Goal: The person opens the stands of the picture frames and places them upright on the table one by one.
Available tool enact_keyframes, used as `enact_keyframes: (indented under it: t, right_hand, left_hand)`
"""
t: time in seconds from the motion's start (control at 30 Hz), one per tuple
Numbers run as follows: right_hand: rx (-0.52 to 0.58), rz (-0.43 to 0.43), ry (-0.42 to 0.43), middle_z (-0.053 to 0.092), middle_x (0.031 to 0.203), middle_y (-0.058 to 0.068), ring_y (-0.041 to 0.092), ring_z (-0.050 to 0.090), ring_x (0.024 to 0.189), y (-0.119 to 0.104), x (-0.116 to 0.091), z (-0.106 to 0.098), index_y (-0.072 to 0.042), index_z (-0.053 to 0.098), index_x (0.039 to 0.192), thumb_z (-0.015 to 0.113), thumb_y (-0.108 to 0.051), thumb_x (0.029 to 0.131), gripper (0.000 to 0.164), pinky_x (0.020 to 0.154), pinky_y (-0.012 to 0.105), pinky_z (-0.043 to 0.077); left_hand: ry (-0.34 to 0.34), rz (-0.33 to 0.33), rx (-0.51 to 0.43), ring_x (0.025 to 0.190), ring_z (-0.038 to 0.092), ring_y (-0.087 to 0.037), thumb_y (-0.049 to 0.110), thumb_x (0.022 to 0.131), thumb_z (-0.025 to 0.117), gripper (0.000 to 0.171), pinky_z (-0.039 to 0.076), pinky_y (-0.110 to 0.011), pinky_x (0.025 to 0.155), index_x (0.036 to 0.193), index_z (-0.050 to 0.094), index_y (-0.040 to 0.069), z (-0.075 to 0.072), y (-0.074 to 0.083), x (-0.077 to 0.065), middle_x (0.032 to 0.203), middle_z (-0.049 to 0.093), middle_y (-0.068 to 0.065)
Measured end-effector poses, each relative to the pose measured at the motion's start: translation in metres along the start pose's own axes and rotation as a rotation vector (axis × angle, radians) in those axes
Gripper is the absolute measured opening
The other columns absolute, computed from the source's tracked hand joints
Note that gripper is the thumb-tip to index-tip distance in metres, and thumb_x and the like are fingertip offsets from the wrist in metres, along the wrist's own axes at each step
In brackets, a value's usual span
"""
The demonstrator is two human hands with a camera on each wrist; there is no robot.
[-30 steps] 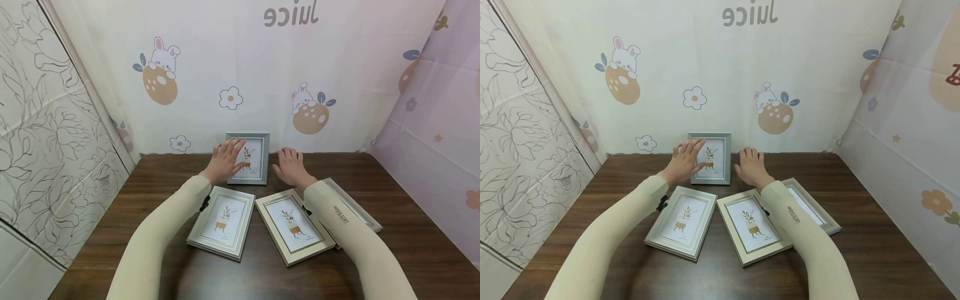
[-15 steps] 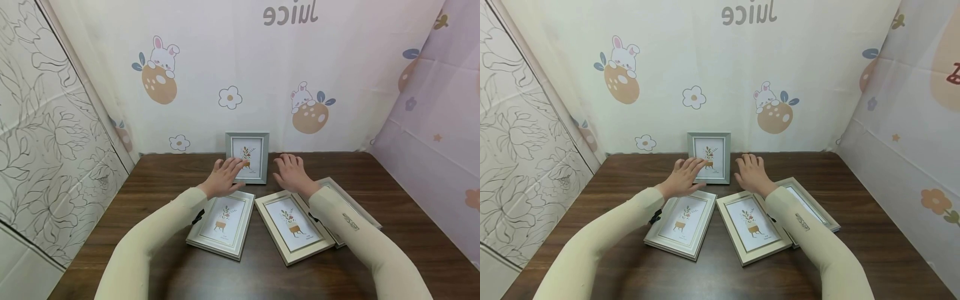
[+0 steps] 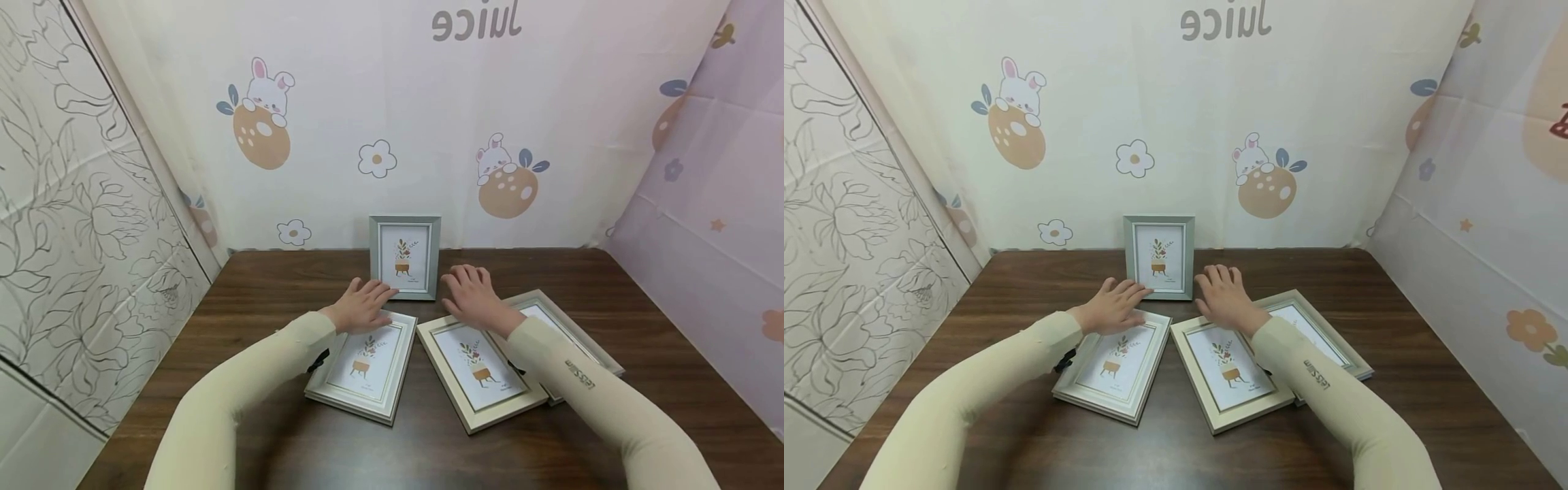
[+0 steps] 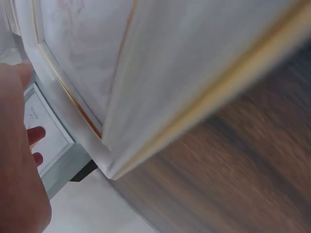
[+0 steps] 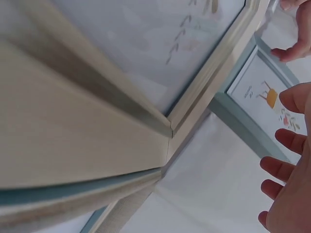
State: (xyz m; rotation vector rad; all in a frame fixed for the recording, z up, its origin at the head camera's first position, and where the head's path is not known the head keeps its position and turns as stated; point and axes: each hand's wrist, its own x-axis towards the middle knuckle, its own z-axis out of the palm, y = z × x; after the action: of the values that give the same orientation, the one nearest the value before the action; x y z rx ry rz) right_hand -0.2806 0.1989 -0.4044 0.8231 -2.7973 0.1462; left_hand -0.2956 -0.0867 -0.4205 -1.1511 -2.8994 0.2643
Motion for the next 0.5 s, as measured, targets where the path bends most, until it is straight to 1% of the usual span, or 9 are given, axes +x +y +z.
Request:
enact_keyframes:
  t: [0.13,0.2,0.3,0.43,0.5]
  right_hand:
    - [-0.014,-0.018,-0.034,0.040,0.137,0.024,0.041,0.033,0.129,-0.007,-0.003,0.000,0.000,0.050,0.133,0.057,-0.028,0.100,0.043,0.103,0.060,0.020]
    - [-0.016,-0.034,-0.049,0.040,0.137,0.024,0.041,0.033,0.129,-0.010,-0.004,0.000,0.000,0.051,0.132,0.057,-0.028,0.100,0.043,0.103,0.061,0.020]
    - [-0.017,-0.059,-0.062,0.041,0.136,0.024,0.041,0.033,0.128,-0.014,-0.006,0.001,0.000,0.051,0.132,0.057,-0.028,0.100,0.043,0.102,0.061,0.021]
    - [-0.003,-0.093,-0.064,0.042,0.133,0.021,0.039,0.035,0.126,-0.017,-0.008,0.005,-0.001,0.053,0.130,0.059,-0.027,0.099,0.041,0.101,0.060,0.022]
    - [0.009,-0.115,-0.067,0.043,0.132,0.020,0.038,0.035,0.125,-0.017,-0.008,0.008,-0.002,0.054,0.128,0.061,-0.028,0.098,0.040,0.100,0.060,0.022]
  left_hand:
    - [-0.057,0.046,0.049,0.144,0.026,-0.024,0.051,0.104,0.041,0.061,0.019,-0.055,0.113,0.154,0.033,0.016,0.001,-0.003,-0.003,0.153,0.038,-0.004]
    - [-0.068,0.073,0.082,0.143,0.027,-0.024,0.050,0.104,0.040,0.058,0.020,-0.054,0.113,0.152,0.036,0.017,0.002,-0.005,-0.005,0.151,0.040,-0.003]
    - [-0.050,0.108,0.134,0.140,0.030,-0.023,0.048,0.105,0.040,0.053,0.023,-0.053,0.111,0.148,0.042,0.017,0.005,-0.007,-0.007,0.148,0.042,-0.002]
    - [0.019,0.142,0.165,0.136,0.035,-0.023,0.045,0.105,0.044,0.046,0.026,-0.053,0.108,0.140,0.049,0.015,0.007,-0.007,-0.009,0.142,0.046,-0.003]
    - [0.037,0.148,0.174,0.135,0.036,-0.023,0.043,0.105,0.044,0.043,0.027,-0.053,0.107,0.138,0.050,0.016,0.009,-0.007,-0.009,0.141,0.047,-0.003]
